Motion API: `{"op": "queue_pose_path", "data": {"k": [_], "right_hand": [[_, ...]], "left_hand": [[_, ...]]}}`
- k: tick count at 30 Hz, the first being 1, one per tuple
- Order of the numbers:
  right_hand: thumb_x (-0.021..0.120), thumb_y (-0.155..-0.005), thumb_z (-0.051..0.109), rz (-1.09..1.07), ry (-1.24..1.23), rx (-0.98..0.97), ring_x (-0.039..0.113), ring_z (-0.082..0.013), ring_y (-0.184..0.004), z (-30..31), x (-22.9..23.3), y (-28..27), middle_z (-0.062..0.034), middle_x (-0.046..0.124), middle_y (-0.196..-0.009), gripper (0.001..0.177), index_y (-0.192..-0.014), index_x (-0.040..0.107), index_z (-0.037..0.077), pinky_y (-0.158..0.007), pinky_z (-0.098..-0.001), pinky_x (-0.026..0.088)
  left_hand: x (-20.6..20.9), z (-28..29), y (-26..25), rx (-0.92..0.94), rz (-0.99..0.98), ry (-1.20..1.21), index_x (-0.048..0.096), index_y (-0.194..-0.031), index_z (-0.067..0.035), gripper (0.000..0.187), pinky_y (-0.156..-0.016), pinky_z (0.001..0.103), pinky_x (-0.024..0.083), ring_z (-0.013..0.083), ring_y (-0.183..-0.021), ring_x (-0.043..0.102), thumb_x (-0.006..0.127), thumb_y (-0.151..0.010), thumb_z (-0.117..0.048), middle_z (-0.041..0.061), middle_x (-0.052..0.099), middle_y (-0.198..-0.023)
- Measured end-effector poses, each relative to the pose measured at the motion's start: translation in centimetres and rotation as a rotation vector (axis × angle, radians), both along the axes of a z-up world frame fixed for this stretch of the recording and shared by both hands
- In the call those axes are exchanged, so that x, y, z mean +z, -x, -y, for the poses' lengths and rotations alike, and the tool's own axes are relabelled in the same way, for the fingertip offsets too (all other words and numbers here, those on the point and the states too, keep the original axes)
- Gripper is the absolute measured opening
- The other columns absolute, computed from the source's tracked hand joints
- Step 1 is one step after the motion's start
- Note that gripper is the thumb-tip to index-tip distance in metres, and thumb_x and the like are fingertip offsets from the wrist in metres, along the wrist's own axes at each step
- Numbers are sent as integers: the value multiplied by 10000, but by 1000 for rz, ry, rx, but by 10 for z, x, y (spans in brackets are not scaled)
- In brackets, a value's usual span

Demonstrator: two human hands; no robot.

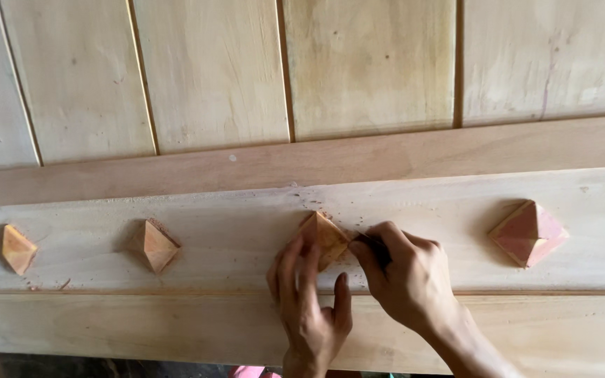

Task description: The person sands the surface of a wooden board and several small pyramid-shaped wooden blocks attached to it using a piece of sandpaper. The person repeatedly rubs the sandpaper over the blocks and the flat board surface to smooth the wood.

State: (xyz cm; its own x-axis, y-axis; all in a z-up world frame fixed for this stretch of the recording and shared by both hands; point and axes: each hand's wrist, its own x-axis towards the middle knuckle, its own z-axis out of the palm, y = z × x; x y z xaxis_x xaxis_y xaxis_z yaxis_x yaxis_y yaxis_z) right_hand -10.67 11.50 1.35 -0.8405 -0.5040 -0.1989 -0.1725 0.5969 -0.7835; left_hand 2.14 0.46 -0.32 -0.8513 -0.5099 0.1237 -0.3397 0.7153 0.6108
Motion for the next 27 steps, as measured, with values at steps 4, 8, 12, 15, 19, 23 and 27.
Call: {"op": "queue_pose_path", "data": {"k": [4,8,12,15,19,23,27], "right_hand": [[797,-848,179,-179,-56,-26,663,-268,-468,21,1,0,-106,703,-633,167,-816,681,64,-420,-368,493],[814,-826,163,-246,-105,-92,659,-258,-488,31,3,-6,-104,687,-635,194,-757,660,66,-439,-356,489],[807,-866,124,-255,-123,-184,657,-248,-519,47,-4,-15,-113,687,-674,195,-773,655,45,-455,-343,481],[796,-847,130,-193,-146,-231,679,-204,-500,46,4,-21,-98,699,-667,183,-763,656,49,-437,-315,501],[811,-847,123,-168,-194,-273,662,-182,-464,50,4,-23,-101,700,-637,198,-732,672,42,-426,-316,487],[816,-861,117,-231,-196,-272,661,-170,-493,49,-5,-24,-106,709,-667,195,-746,677,42,-444,-308,489],[780,-907,114,-227,-139,-348,675,-131,-518,35,-4,-37,-82,713,-706,139,-834,687,41,-467,-265,497]], "left_hand": [[11,25,11,37,91,47,566,-1369,-24,683,-1089,556,374,403,-1300,466,825,-761,-197,197,544,-1366],[11,56,13,-87,80,14,616,-1307,-47,703,-990,533,395,366,-1177,498,877,-693,-269,165,567,-1253],[6,63,6,-153,90,-7,627,-1304,-42,650,-935,515,419,358,-1134,538,864,-752,-290,146,582,-1247],[9,66,8,-163,76,-34,640,-1308,-29,647,-930,521,423,355,-1113,547,842,-754,-295,140,587,-1223],[6,70,7,-188,55,-32,633,-1310,-8,644,-922,524,417,353,-1119,542,835,-766,-286,149,583,-1220],[7,67,5,-163,62,-33,641,-1290,-21,622,-921,525,417,353,-1116,540,834,-761,-284,150,585,-1209],[7,66,9,-163,74,-43,637,-1304,-15,648,-913,527,416,347,-1116,549,829,-745,-279,152,594,-1211]]}}
